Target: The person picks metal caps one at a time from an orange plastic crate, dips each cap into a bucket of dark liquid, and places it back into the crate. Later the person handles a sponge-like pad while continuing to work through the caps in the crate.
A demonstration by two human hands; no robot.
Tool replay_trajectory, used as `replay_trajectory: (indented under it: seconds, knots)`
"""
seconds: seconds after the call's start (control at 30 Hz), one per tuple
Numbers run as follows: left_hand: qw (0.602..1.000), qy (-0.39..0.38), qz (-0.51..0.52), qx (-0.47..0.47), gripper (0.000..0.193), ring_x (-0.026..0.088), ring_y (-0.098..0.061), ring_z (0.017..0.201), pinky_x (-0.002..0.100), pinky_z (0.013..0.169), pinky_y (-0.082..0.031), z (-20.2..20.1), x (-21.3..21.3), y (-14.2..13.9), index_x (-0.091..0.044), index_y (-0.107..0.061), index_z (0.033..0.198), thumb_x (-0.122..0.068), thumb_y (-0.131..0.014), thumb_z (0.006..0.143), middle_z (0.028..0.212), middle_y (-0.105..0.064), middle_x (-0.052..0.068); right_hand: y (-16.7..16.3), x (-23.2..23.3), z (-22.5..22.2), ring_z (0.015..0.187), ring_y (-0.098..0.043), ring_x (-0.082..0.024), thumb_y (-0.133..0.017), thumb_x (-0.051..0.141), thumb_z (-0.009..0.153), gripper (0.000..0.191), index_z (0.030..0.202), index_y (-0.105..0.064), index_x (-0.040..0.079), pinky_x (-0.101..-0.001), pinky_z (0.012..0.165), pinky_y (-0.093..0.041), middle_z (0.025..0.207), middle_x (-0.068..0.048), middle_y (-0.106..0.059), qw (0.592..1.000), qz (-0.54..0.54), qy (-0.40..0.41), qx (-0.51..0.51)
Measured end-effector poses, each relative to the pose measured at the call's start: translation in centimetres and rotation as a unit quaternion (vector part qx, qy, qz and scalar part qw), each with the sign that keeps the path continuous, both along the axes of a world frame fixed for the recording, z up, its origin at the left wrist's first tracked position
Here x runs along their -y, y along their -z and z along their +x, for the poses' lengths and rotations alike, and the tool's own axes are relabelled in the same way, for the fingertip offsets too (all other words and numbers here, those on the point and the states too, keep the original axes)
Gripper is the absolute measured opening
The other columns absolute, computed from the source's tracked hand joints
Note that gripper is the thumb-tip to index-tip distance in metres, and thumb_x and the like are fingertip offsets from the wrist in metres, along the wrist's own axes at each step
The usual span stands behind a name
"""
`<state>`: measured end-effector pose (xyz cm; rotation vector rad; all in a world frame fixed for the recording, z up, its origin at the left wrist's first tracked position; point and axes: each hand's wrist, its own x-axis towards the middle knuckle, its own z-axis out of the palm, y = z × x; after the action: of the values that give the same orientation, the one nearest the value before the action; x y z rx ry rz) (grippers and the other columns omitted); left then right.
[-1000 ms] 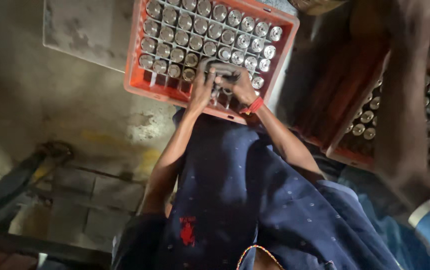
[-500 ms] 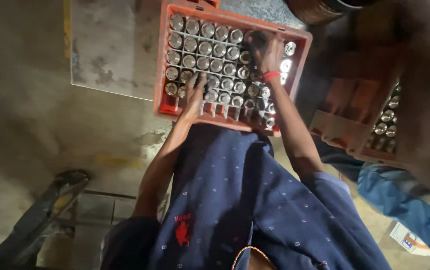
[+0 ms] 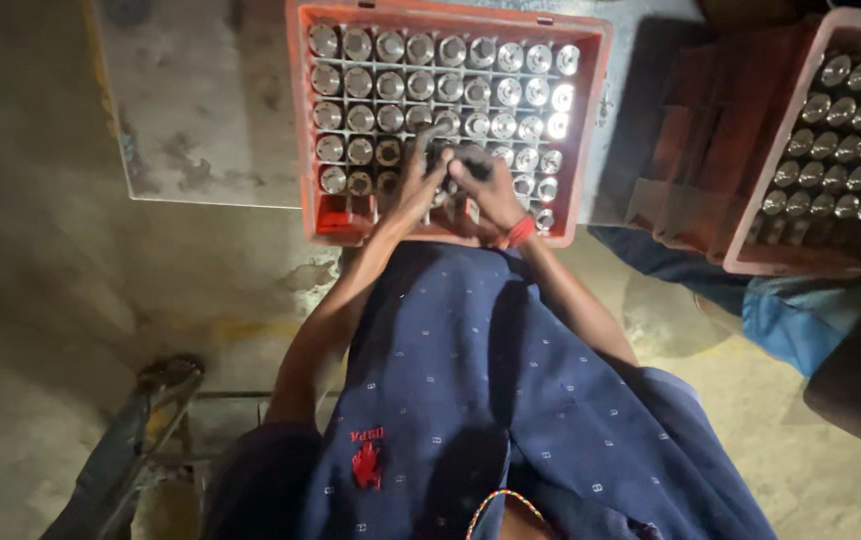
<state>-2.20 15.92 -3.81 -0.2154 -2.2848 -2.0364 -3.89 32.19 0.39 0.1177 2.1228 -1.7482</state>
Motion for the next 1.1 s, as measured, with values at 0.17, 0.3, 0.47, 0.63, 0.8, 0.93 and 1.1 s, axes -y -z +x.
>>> replay_trajectory:
  seconds: [0.17, 0.3, 0.47, 0.63, 0.8, 0.93, 1.1]
  knots:
    - [0.892, -0.019, 0.109, 0.439, 0.035, 0.009, -0.062, 0.068, 0.024, 0.051, -0.051, 0.5, -2.1, 0.4, -0.019, -0.06, 0.132, -0.039, -0.058, 0.104, 0.083, -0.063, 0.002, 1.0, -3.1, 2.0, 0.088, -0.066, -0.011, -0.08, 0.015, 0.093, 0.026, 0.111, -0.073, -0.002, -0.028, 0.078, -0.058, 0.101, -0.005, -0.073, 0.994, -0.051, 0.1, -0.013]
    - [0.887, 0.008, 0.303, 0.349, 0.029, 0.011, -0.053, 0.054, 0.025, 0.043, -0.039, 0.1, -2.3, 0.4, -0.011, -0.065, 0.12, -0.035, -0.054, 0.107, 0.077, -0.063, 0.005, 0.8, -7.2, 1.7, 0.092, -0.07, -0.024, -0.08, 0.016, 0.091, 0.024, 0.11, -0.072, 0.002, -0.0357, 0.086, -0.056, 0.102, -0.012, -0.077, 0.969, 0.178, 0.072, -0.154]
    - [0.854, -0.047, 0.33, 0.399, 0.034, 0.008, -0.048, 0.049, 0.023, 0.04, -0.033, 0.3, -3.6, 0.5, -0.014, -0.051, 0.129, -0.036, -0.057, 0.104, 0.074, -0.062, 0.003, 1.2, -8.5, 0.3, 0.089, -0.067, -0.037, -0.082, 0.018, 0.089, 0.024, 0.105, -0.072, 0.003, -0.0513, 0.097, -0.051, 0.094, -0.016, -0.073, 0.904, 0.279, -0.068, -0.316]
    - [0.857, -0.103, 0.231, 0.449, 0.05, 0.004, -0.053, 0.053, 0.02, 0.043, -0.038, 0.6, -5.2, 0.9, -0.018, -0.042, 0.139, -0.041, -0.064, 0.1, 0.081, -0.062, -0.003, 0.0, -8.2, -2.0, 0.09, -0.07, -0.033, -0.081, 0.02, 0.09, 0.022, 0.107, -0.077, 0.006, -0.0443, 0.087, -0.053, 0.1, -0.015, -0.077, 0.922, 0.301, -0.112, -0.217]
    - [0.882, -0.022, 0.274, 0.383, 0.052, 0.007, -0.05, 0.059, 0.02, 0.045, -0.032, 0.4, -6.3, 0.4, 0.0, -0.054, 0.129, -0.042, -0.073, 0.105, 0.084, -0.06, 0.005, -1.2, -8.4, -1.3, 0.094, -0.071, -0.014, -0.076, 0.023, 0.094, 0.029, 0.118, -0.072, 0.008, -0.0314, 0.087, -0.057, 0.106, -0.006, -0.078, 0.998, 0.049, 0.016, 0.019]
    - [0.906, -0.003, 0.239, 0.35, 0.055, 0.003, -0.055, 0.059, 0.019, 0.041, -0.036, 0.7, -7.1, -0.9, -0.015, -0.055, 0.134, -0.043, -0.073, 0.09, 0.087, -0.063, -0.002, 0.2, -8.5, -0.3, 0.1, -0.069, -0.013, -0.079, 0.019, 0.092, 0.032, 0.12, -0.072, 0.004, -0.0302, 0.091, -0.056, 0.113, -0.006, -0.076, 0.994, -0.07, -0.086, -0.012]
    - [0.851, -0.068, 0.33, 0.403, 0.034, 0.008, -0.044, 0.052, 0.022, 0.041, -0.032, 1.0, -6.4, -0.3, -0.007, -0.064, 0.12, -0.037, -0.061, 0.103, 0.077, -0.057, 0.005, 1.9, -9.1, -1.6, 0.089, -0.071, -0.015, -0.083, 0.018, 0.09, 0.022, 0.107, -0.078, 0.005, -0.0327, 0.082, -0.059, 0.103, -0.008, -0.078, 0.996, 0.066, 0.049, -0.039]
